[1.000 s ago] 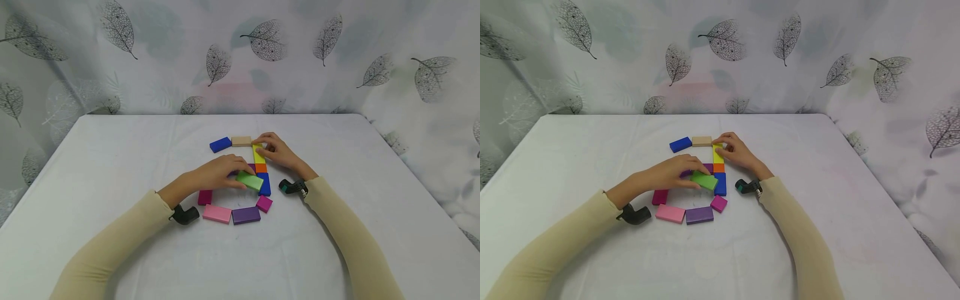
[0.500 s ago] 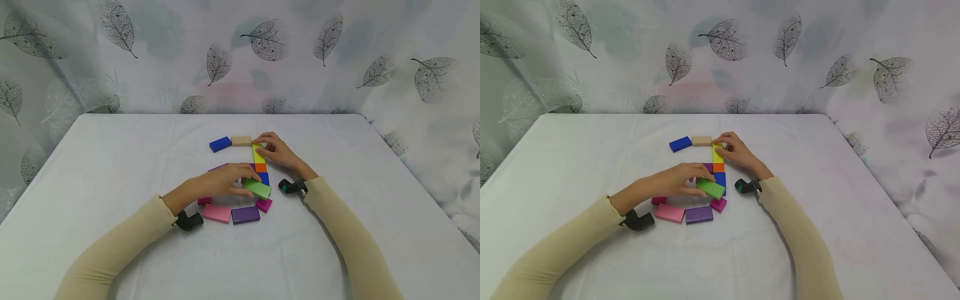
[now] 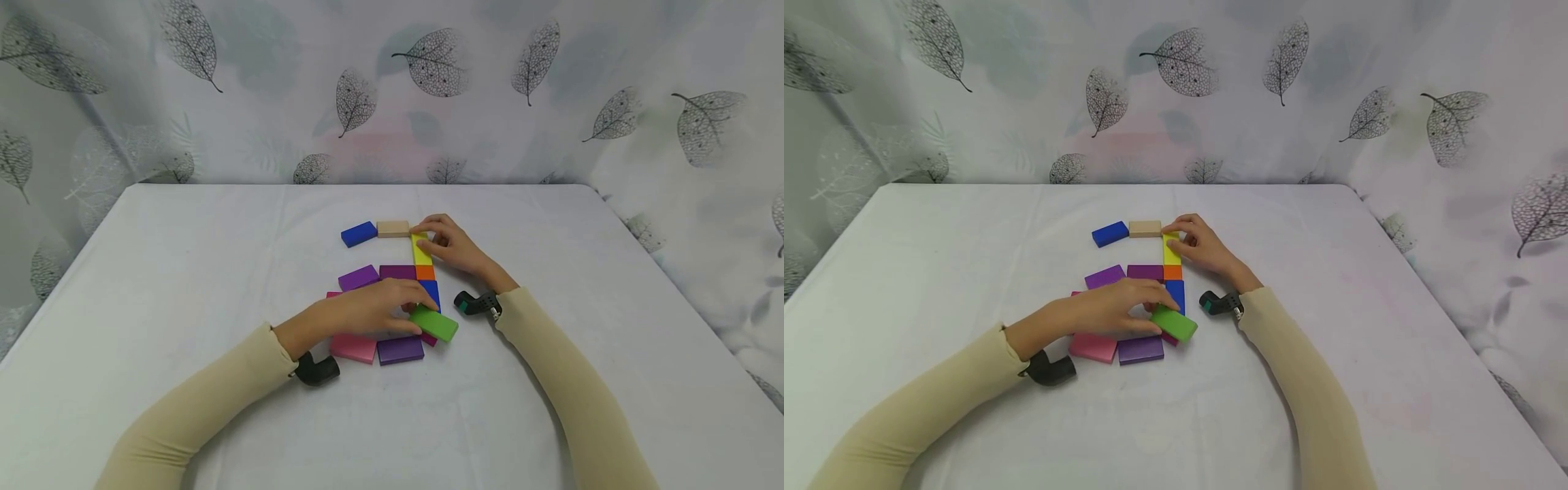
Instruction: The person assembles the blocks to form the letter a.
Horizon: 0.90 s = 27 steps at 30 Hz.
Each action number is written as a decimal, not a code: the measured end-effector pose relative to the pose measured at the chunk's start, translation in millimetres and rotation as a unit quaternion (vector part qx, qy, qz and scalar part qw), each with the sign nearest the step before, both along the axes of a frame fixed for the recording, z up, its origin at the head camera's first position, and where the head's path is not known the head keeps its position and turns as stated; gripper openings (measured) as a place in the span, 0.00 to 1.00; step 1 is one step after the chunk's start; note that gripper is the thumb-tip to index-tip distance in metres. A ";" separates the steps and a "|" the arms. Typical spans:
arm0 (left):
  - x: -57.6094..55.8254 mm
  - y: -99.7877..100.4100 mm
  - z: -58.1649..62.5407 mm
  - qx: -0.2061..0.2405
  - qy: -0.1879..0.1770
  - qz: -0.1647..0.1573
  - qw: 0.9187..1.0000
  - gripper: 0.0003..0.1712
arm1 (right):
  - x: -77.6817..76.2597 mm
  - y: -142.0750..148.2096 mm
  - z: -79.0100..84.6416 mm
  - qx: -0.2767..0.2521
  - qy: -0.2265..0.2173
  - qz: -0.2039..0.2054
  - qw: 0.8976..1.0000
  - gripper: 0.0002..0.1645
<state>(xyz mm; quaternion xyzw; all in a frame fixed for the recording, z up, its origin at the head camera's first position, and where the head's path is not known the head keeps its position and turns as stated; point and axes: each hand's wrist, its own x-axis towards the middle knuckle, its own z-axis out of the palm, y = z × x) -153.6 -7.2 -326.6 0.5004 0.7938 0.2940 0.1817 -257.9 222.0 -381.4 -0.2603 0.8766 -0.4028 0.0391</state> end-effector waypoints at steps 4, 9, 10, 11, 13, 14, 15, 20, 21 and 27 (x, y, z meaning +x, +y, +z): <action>3.9 4.9 1.3 -0.001 0.019 -0.003 1.000 0.23 | 0.3 0.1 0.6 -0.002 -0.001 0.001 1.000 0.20; 9.0 11.9 3.2 -0.018 0.051 -0.009 0.999 0.23 | 0.1 0.7 0.3 0.000 0.000 0.002 1.000 0.21; 10.0 13.0 3.6 -0.020 0.058 -0.011 0.998 0.23 | 0.0 0.8 0.2 0.000 -0.001 0.002 1.000 0.21; 10.8 14.0 3.6 -0.021 0.069 -0.013 0.997 0.23 | -0.1 0.8 0.0 -0.001 -0.001 0.002 1.000 0.21; 11.9 15.8 3.2 -0.019 0.085 -0.017 0.996 0.23 | -0.3 0.7 -0.2 -0.004 -0.004 0.003 1.000 0.21; 12.2 16.6 2.7 -0.017 0.091 -0.019 0.996 0.22 | -0.2 0.6 -0.2 -0.004 -0.004 0.003 1.000 0.21; 12.5 17.3 2.2 -0.015 0.099 -0.020 0.995 0.22 | -0.2 0.5 -0.3 -0.005 -0.005 0.003 1.000 0.20; 14.3 20.6 -0.2 -0.019 0.120 -0.020 0.992 0.22 | -1.3 -0.2 -1.5 -0.003 -0.002 -0.002 1.000 0.21; 14.7 21.4 -0.5 -0.022 0.122 -0.020 0.992 0.22 | -1.5 -0.4 -1.8 -0.004 -0.001 -0.003 1.000 0.21; 16.9 26.2 -1.0 -0.033 0.113 -0.030 0.993 0.22 | -2.1 -0.8 -3.5 -0.008 0.003 -0.004 1.000 0.21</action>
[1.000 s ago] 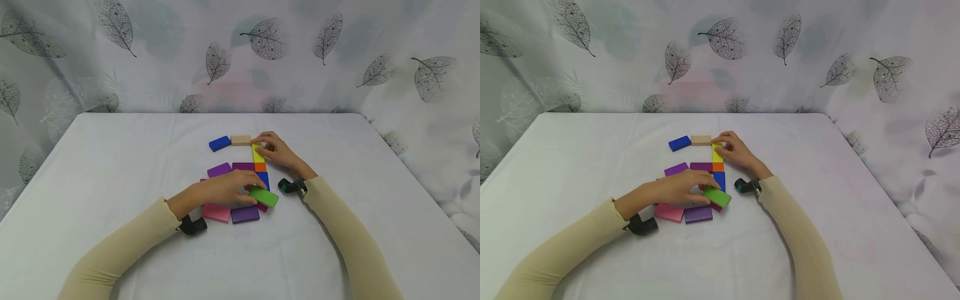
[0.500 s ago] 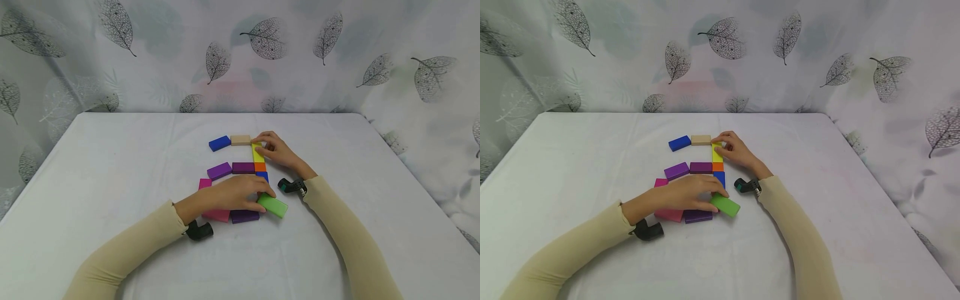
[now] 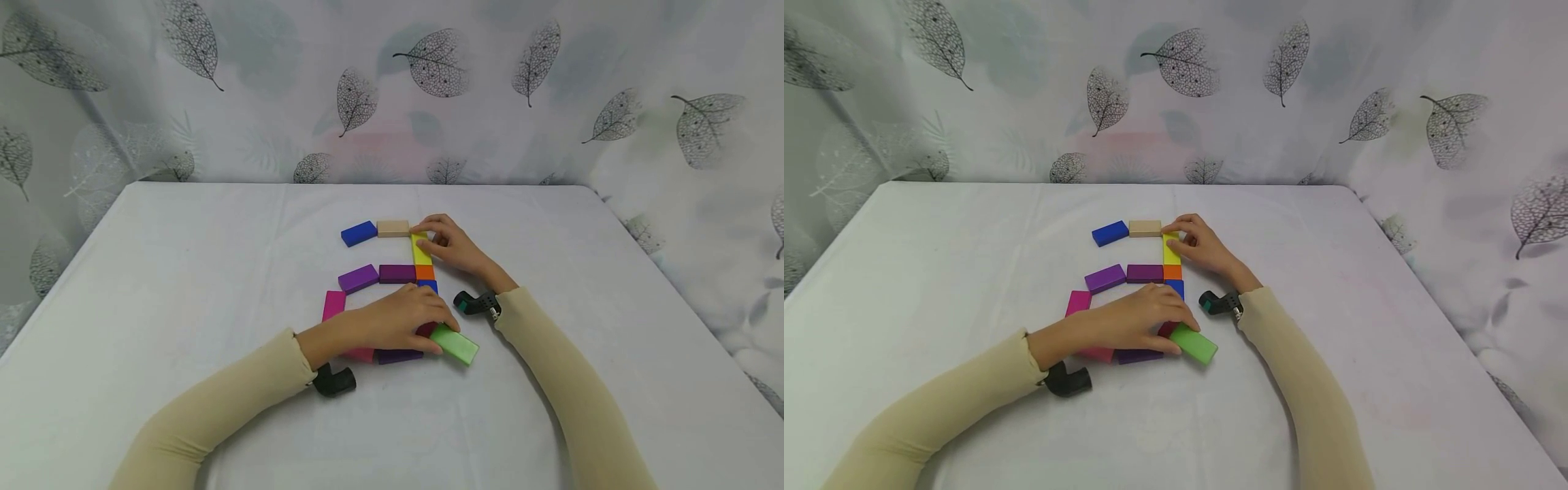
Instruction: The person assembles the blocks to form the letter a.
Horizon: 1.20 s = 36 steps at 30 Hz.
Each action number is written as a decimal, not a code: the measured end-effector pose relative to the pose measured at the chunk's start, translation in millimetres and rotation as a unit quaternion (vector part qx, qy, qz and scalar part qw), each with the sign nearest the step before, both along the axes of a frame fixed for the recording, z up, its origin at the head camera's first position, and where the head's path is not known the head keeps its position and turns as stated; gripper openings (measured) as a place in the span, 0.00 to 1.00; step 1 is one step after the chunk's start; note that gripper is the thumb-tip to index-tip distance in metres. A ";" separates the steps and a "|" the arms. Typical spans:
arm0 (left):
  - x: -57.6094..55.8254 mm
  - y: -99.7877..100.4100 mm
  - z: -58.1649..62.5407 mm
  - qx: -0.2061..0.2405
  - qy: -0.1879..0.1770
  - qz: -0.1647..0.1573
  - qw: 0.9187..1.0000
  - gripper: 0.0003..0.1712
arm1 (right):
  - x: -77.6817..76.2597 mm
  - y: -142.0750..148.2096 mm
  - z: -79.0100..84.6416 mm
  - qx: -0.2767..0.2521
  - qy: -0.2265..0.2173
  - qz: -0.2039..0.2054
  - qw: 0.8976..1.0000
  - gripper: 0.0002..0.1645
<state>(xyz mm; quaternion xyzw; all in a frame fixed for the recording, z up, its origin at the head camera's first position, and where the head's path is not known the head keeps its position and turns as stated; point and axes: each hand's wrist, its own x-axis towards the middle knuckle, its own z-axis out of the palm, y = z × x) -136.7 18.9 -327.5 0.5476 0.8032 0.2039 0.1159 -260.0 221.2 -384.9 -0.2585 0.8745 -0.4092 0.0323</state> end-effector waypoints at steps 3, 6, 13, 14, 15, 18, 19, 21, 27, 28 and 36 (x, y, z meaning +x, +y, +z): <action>0.5 1.9 -0.5 -0.006 -0.009 0.002 1.000 0.22 | 0.7 0.1 1.0 0.006 0.001 -0.002 1.000 0.21; 0.9 4.2 -0.6 -0.016 -0.013 0.006 1.000 0.23 | 2.3 -0.3 3.5 0.006 0.000 0.001 1.000 0.20; 1.3 9.0 -1.8 -0.029 -0.002 0.002 1.000 0.23 | 15.3 -6.0 20.6 -0.002 -0.007 0.003 1.000 0.20; 1.6 9.6 -1.9 -0.028 0.001 0.000 1.000 0.23 | 19.1 -7.6 25.7 -0.003 -0.009 0.004 1.000 0.20; 1.9 10.3 -2.3 -0.027 0.004 -0.002 1.000 0.23 | 22.8 -9.4 30.6 -0.003 -0.011 0.004 1.000 0.20; 3.2 12.6 -3.7 -0.026 0.006 -0.005 1.000 0.23 | 30.8 -13.7 41.0 -0.006 -0.017 0.004 1.000 0.20; 3.5 13.3 -4.3 -0.027 0.007 -0.005 1.000 0.23 | 30.8 -14.0 41.1 -0.006 -0.018 0.004 1.000 0.20; 4.1 14.4 -5.0 -0.028 0.008 -0.004 1.000 0.23 | 30.7 -14.5 40.8 -0.005 -0.018 0.003 1.000 0.20; 4.2 15.9 -4.6 -0.035 0.018 0.004 0.999 0.23 | 31.4 -14.6 41.5 -0.002 -0.018 0.004 1.000 0.20; 4.0 15.7 -4.9 -0.036 0.019 0.005 0.999 0.22 | 31.4 -14.7 41.5 -0.002 -0.019 0.003 1.000 0.20; 3.4 13.6 -6.5 -0.043 0.034 0.009 0.998 0.22 | 16.7 -9.3 22.5 0.005 -0.016 -0.003 1.000 0.21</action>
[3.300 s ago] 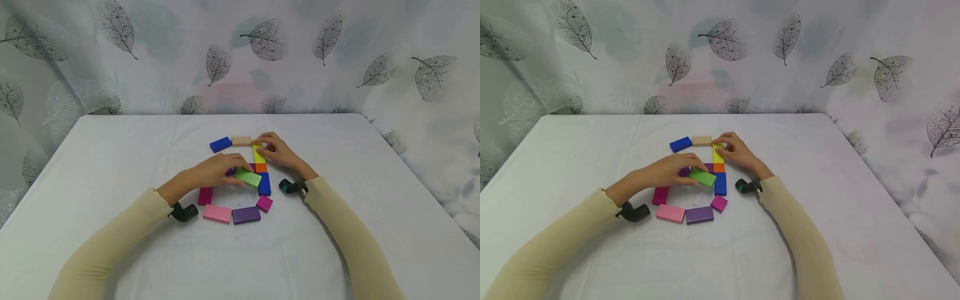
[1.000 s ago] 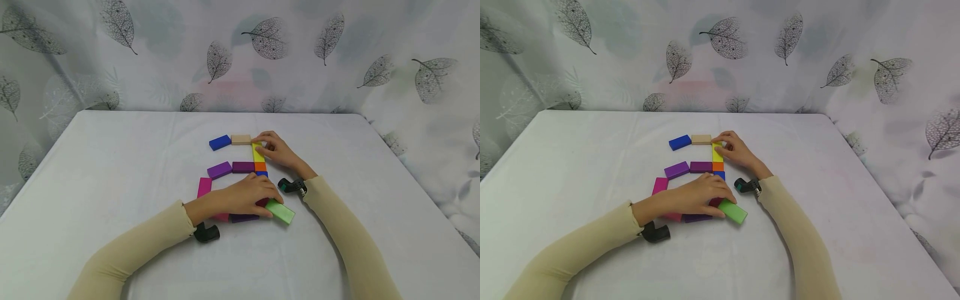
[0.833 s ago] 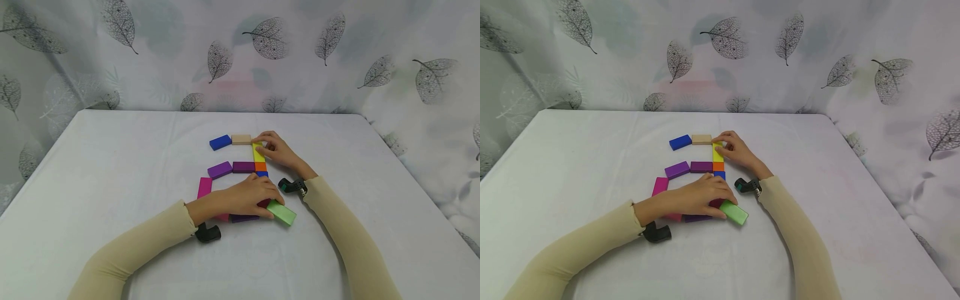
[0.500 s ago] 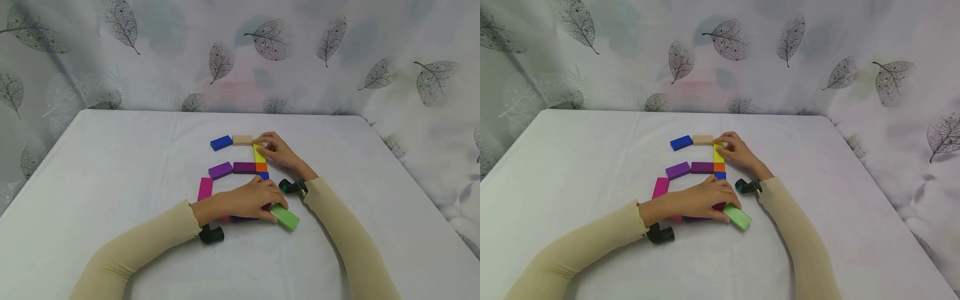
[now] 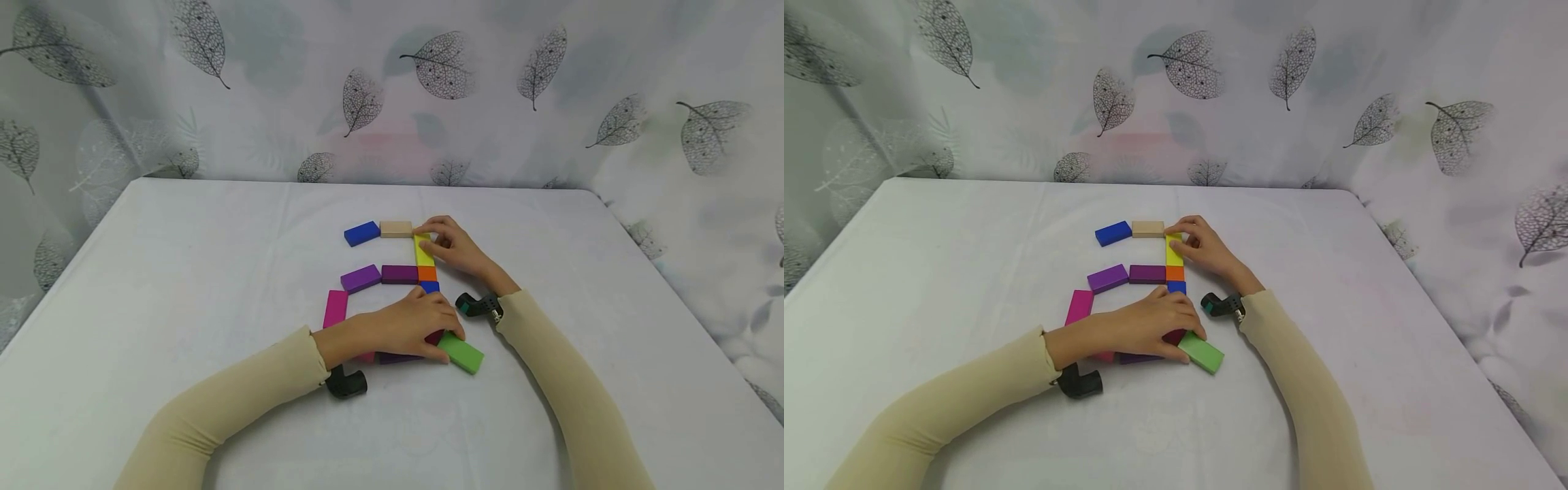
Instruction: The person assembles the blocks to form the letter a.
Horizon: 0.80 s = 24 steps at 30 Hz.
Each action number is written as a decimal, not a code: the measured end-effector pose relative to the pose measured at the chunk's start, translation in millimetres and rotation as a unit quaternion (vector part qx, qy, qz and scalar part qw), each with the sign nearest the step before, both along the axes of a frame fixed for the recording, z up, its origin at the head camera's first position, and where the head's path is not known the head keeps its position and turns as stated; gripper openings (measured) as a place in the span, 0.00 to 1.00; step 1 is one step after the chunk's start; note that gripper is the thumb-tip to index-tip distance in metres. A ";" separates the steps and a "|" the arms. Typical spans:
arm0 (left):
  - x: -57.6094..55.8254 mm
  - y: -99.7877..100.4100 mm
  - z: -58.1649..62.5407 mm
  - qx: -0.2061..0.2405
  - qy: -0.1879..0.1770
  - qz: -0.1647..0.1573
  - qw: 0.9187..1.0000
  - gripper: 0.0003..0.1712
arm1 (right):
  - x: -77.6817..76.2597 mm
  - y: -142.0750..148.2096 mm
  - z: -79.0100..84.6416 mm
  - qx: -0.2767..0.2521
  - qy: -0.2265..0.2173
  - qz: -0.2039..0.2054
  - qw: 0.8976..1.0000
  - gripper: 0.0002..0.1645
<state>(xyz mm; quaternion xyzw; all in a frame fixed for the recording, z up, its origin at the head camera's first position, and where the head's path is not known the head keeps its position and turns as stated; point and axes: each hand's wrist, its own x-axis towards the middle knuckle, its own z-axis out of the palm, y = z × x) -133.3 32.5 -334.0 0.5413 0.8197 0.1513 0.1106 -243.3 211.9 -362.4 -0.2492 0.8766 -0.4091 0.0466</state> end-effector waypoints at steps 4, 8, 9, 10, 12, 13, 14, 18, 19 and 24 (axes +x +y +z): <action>-0.4 -0.1 -0.1 -0.001 0.003 0.000 1.000 0.22 | -11.9 5.7 -16.2 -0.002 0.003 -0.002 1.000 0.21; -0.9 -0.3 -0.5 0.003 -0.005 0.003 1.000 0.22 | -14.0 7.5 -18.2 -0.003 0.004 0.000 1.000 0.21; -0.9 -0.3 -0.7 0.005 -0.006 0.003 1.000 0.22 | -13.6 7.8 -17.6 -0.001 0.006 0.001 1.000 0.21; -0.8 -0.5 -0.6 0.005 -0.006 0.005 1.000 0.22 | -13.2 7.9 -17.1 -0.001 0.006 0.001 1.000 0.21; -0.8 -0.7 -0.6 0.006 -0.007 0.006 1.000 0.23 | -12.7 7.9 -16.1 0.001 0.008 0.000 1.000 0.21; -0.8 -0.7 -0.7 0.006 -0.007 0.007 1.000 0.23 | -12.5 7.8 -15.8 0.002 0.009 0.000 1.000 0.21; -0.9 -0.6 -0.9 0.005 -0.007 0.007 1.000 0.22 | -12.2 7.9 -15.6 0.003 0.009 0.000 1.000 0.21; -0.4 -0.8 -0.7 0.003 -0.011 0.006 1.000 0.23 | -12.1 8.1 -16.2 0.004 0.012 0.002 1.000 0.20; -0.4 -1.2 -0.5 0.002 -0.011 0.005 1.000 0.24 | -12.1 8.3 -16.5 0.004 0.013 0.003 1.000 0.20; -0.5 -7.0 3.8 0.009 -0.012 0.012 1.000 0.25 | -12.4 8.7 -15.8 -0.004 0.018 0.010 1.000 0.20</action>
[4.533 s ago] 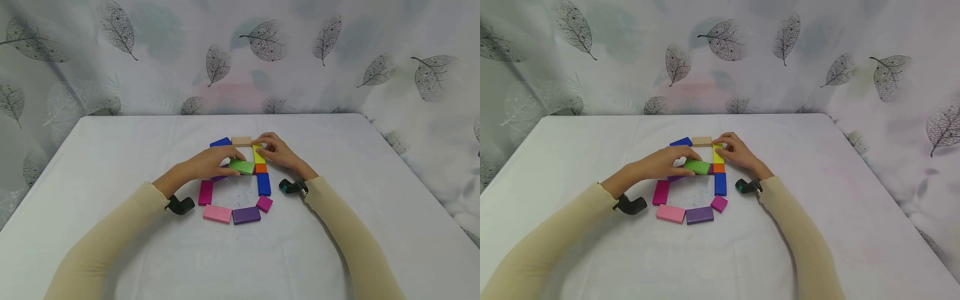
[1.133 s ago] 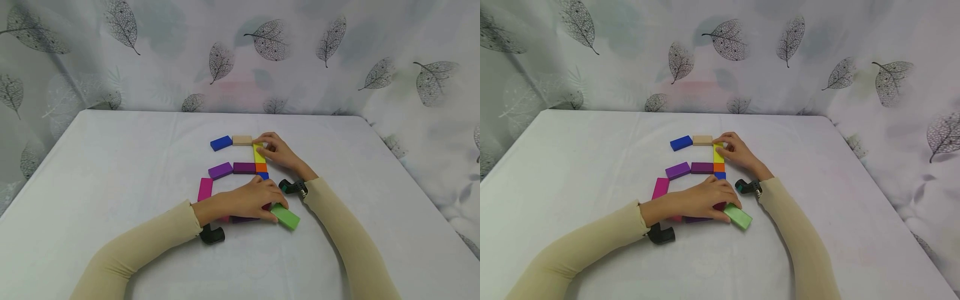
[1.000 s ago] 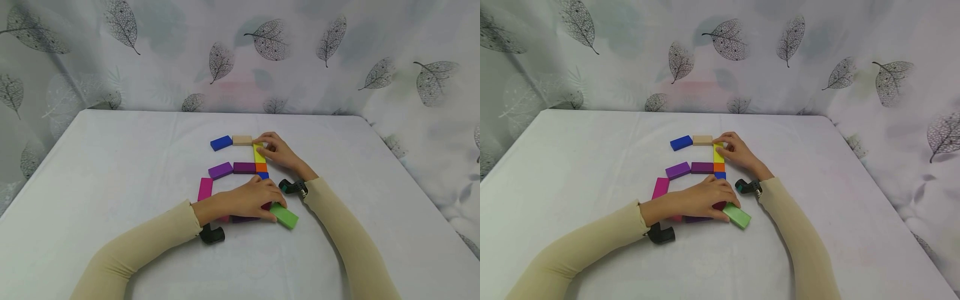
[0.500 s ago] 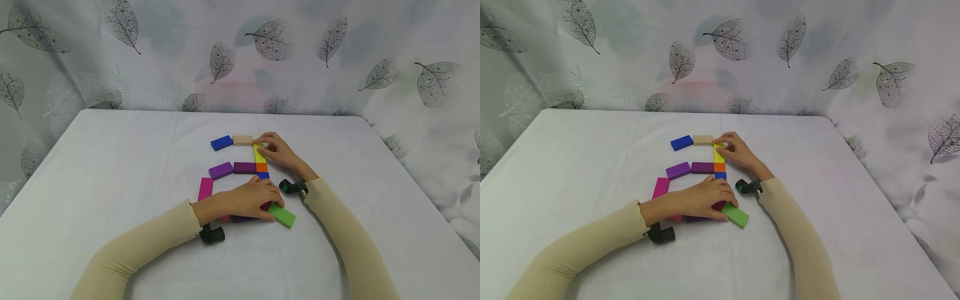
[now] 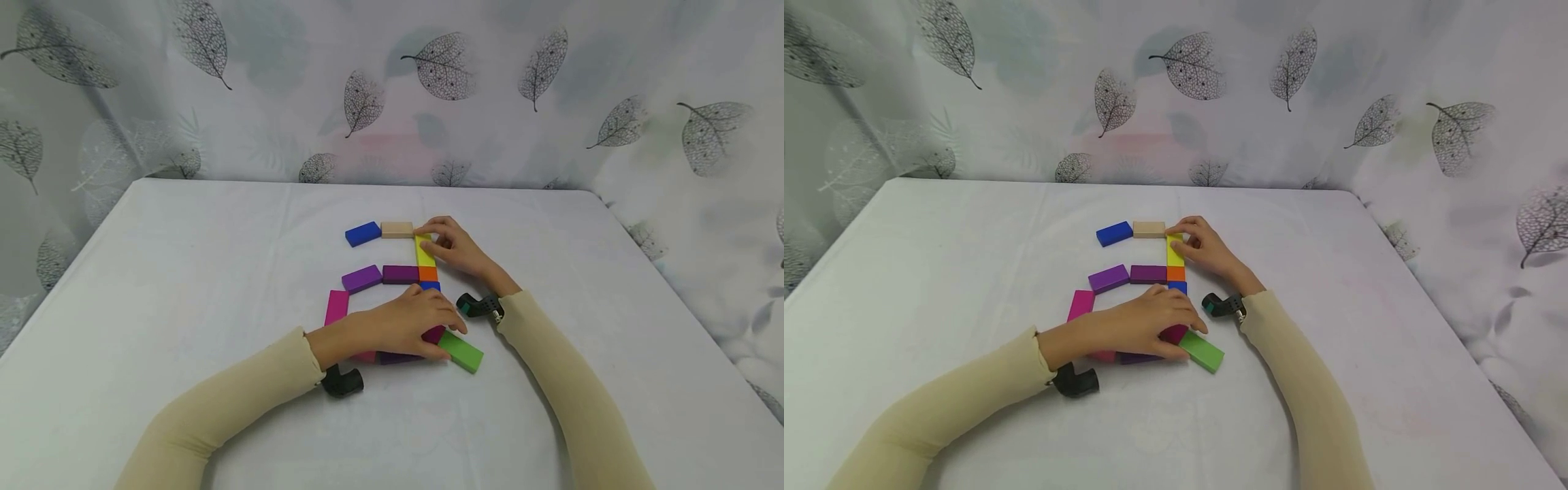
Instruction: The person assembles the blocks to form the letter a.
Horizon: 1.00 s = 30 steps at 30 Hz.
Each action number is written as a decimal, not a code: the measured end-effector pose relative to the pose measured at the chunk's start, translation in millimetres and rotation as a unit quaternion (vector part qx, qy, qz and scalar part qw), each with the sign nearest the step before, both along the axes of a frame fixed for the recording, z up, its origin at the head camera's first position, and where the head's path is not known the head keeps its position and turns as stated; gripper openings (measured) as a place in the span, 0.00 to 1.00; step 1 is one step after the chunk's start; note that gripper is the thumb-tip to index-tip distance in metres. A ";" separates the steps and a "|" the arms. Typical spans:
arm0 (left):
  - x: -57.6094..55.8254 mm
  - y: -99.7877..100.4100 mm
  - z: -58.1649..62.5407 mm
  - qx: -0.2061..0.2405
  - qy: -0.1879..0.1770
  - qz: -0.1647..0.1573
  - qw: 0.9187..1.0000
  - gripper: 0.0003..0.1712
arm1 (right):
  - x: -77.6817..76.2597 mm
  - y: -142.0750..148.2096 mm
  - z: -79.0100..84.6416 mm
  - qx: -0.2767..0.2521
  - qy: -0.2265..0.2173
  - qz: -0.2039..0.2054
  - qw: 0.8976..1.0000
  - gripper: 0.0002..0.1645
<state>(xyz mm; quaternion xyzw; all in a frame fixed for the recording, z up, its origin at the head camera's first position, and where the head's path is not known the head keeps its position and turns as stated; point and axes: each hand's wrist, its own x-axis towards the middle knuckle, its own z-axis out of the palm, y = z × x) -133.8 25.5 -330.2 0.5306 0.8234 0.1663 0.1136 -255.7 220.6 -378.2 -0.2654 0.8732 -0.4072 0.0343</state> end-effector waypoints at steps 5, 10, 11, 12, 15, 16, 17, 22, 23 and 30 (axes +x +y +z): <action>-1.3 -10.0 2.5 0.005 0.000 0.022 1.000 0.21 | -1.2 0.4 1.1 0.003 -0.010 -0.005 1.000 0.20; -2.7 -16.1 -0.9 0.011 -0.025 0.035 0.999 0.18 | -0.6 1.3 2.4 0.013 -0.019 -0.009 1.000 0.21; -2.8 -16.6 -1.3 0.012 -0.033 0.035 0.999 0.18 | -0.4 1.4 2.8 0.013 -0.019 -0.009 1.000 0.21; -3.2 -16.9 -1.7 0.013 -0.041 0.034 0.999 0.18 | -0.1 1.8 3.0 0.013 -0.017 -0.008 1.000 0.21; -4.2 -17.7 -2.1 0.020 -0.064 0.031 0.997 0.19 | 4.1 0.3 7.8 0.009 -0.015 -0.008 1.000 0.21; -4.7 -18.4 -2.2 0.025 -0.071 0.029 0.997 0.19 | 8.2 -1.6 13.0 0.010 -0.014 -0.008 1.000 0.20; -5.2 -19.8 -2.3 0.029 -0.078 0.028 0.996 0.19 | 8.5 -2.3 13.0 0.007 -0.014 -0.008 1.000 0.20; -8.3 -37.3 -1.7 0.063 -0.103 0.037 0.992 0.17 | 4.8 -3.7 8.6 0.002 -0.013 -0.002 1.000 0.20; -8.9 -42.1 -0.6 0.069 -0.108 0.043 0.991 0.17 | 1.0 -2.0 3.7 0.000 -0.013 -0.001 1.000 0.20; -13.7 -69.3 7.9 0.099 -0.116 0.079 0.985 0.14 | -3.1 2.2 0.6 0.010 -0.015 -0.004 1.000 0.20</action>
